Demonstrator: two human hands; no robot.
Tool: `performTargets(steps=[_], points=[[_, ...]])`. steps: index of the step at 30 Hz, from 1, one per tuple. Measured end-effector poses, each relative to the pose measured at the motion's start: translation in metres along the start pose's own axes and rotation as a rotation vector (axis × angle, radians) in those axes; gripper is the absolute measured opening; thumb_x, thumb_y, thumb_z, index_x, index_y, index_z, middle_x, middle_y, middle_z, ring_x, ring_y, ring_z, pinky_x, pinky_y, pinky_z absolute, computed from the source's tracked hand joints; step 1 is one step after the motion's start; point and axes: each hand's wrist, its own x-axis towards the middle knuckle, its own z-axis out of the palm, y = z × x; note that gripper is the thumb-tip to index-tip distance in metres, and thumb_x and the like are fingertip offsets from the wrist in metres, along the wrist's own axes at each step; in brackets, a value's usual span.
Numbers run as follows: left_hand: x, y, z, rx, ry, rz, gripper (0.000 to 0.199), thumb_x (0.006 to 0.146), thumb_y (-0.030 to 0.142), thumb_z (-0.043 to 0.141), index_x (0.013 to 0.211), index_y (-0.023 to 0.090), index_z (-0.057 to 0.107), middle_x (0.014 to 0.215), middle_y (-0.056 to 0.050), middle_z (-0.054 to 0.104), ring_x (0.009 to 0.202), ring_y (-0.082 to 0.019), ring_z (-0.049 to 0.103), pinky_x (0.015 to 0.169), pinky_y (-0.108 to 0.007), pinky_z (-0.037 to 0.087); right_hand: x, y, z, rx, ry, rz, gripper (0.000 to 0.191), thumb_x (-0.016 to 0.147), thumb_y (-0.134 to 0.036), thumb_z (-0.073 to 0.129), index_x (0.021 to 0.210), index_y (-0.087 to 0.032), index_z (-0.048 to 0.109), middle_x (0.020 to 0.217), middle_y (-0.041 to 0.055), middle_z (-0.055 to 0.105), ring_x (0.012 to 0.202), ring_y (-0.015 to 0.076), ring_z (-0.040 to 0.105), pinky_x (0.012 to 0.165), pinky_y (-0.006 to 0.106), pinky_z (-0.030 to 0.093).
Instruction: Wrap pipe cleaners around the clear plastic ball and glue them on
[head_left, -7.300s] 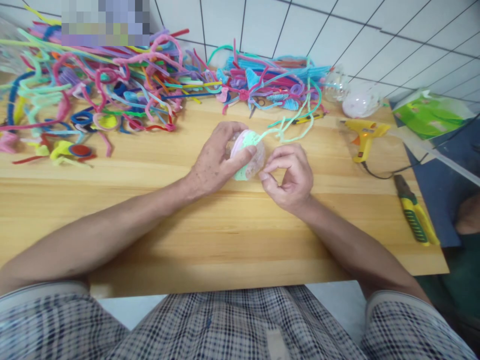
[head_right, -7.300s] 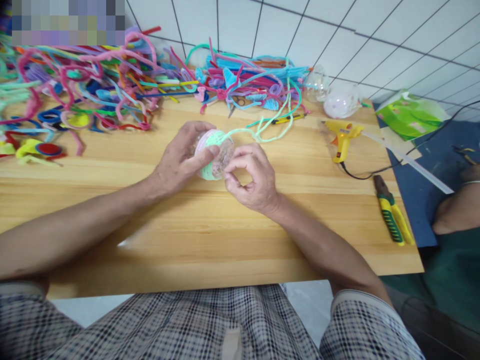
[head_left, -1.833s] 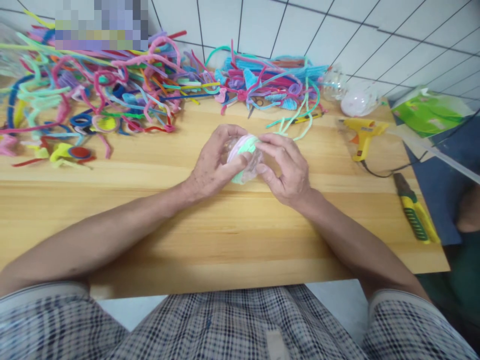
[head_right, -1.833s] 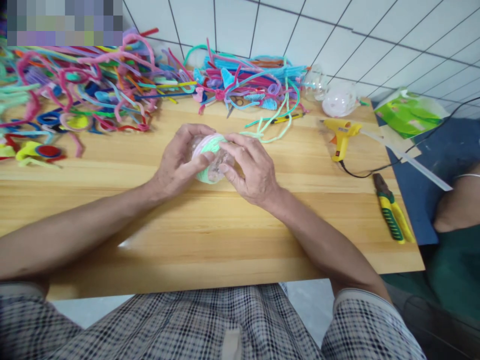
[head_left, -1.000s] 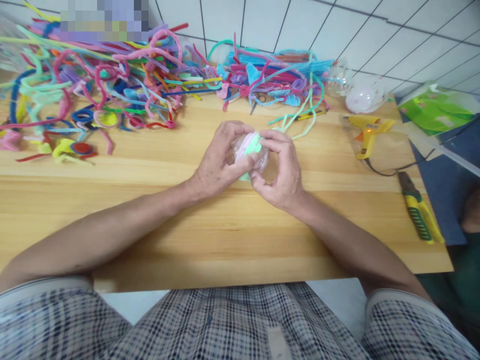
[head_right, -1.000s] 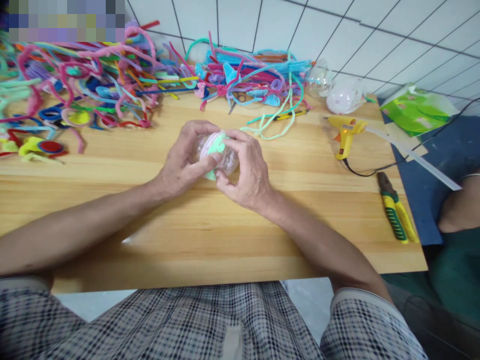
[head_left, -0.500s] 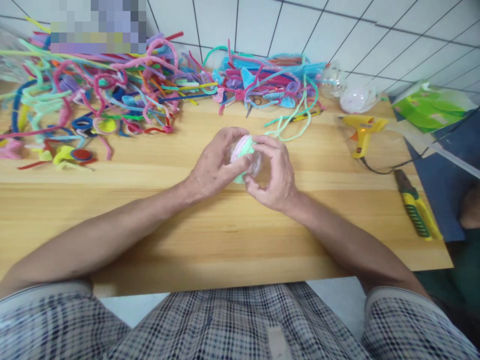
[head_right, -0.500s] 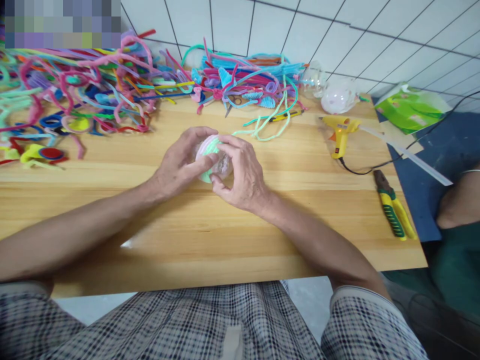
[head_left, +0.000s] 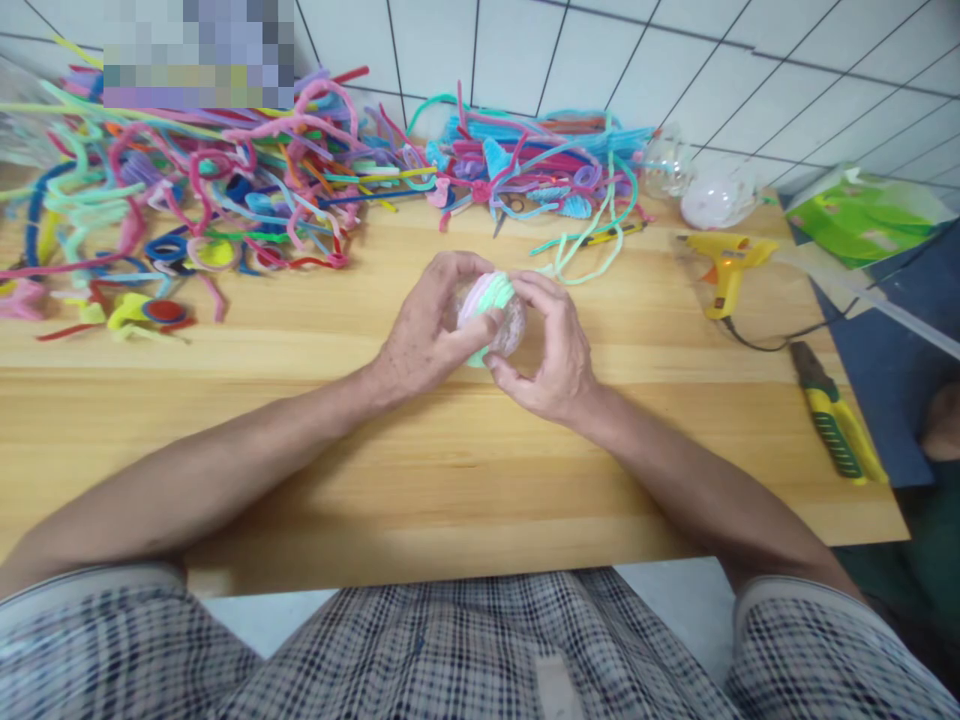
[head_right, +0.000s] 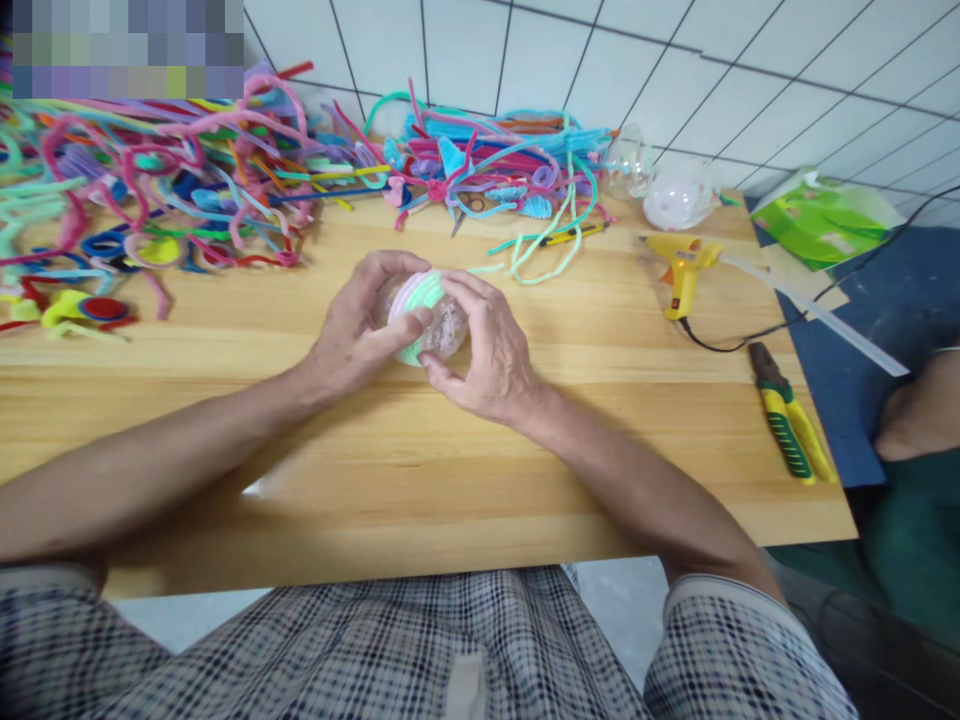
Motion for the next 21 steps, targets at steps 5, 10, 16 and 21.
performTargets(steps=[5,10,16,21], points=[[-0.0009,-0.0016,0.0021,-0.003,0.018,-0.017,0.059,0.104,0.078,0.068,0.135,0.028,0.065,0.132,-0.010,0.074,0.123,-0.031,0.074,0.112,-0.051,0.064,-0.0003,-0.0006,-0.0007,-0.016,-0.035,0.008,0.083,0.101,-0.060,0.073,0.168,-0.026,0.038,0.165,0.0212,0.064,0.156,0.0423,0.063,0.128,0.070,0.057],[-0.0029,-0.0039,0.0030,-0.003,0.036,-0.018,0.059,0.104,0.079,0.068,0.137,0.030,0.064,0.134,-0.010,0.073,0.127,-0.031,0.074,0.115,-0.053,0.064,-0.0012,0.0003,-0.0011,-0.003,-0.029,0.020,0.082,0.102,-0.058,0.073,0.169,-0.026,0.038,0.167,0.0215,0.063,0.159,0.0423,0.061,0.127,0.071,0.058],[-0.0011,-0.0058,0.0025,0.004,0.039,0.011,0.061,0.105,0.079,0.068,0.142,0.032,0.064,0.142,-0.011,0.071,0.137,-0.033,0.071,0.123,-0.055,0.060,-0.0011,0.0038,-0.0016,-0.009,-0.033,0.011,0.085,0.103,-0.060,0.074,0.171,-0.025,0.038,0.169,0.0216,0.062,0.159,0.0416,0.061,0.126,0.070,0.060],[-0.0005,-0.0029,0.0007,-0.021,0.010,0.021,0.057,0.105,0.077,0.068,0.137,0.031,0.066,0.142,-0.012,0.071,0.139,-0.034,0.069,0.125,-0.057,0.058,-0.0004,0.0034,-0.0025,-0.009,-0.059,0.019,0.083,0.102,-0.057,0.074,0.170,-0.025,0.038,0.169,0.0212,0.063,0.160,0.0414,0.061,0.129,0.070,0.057]])
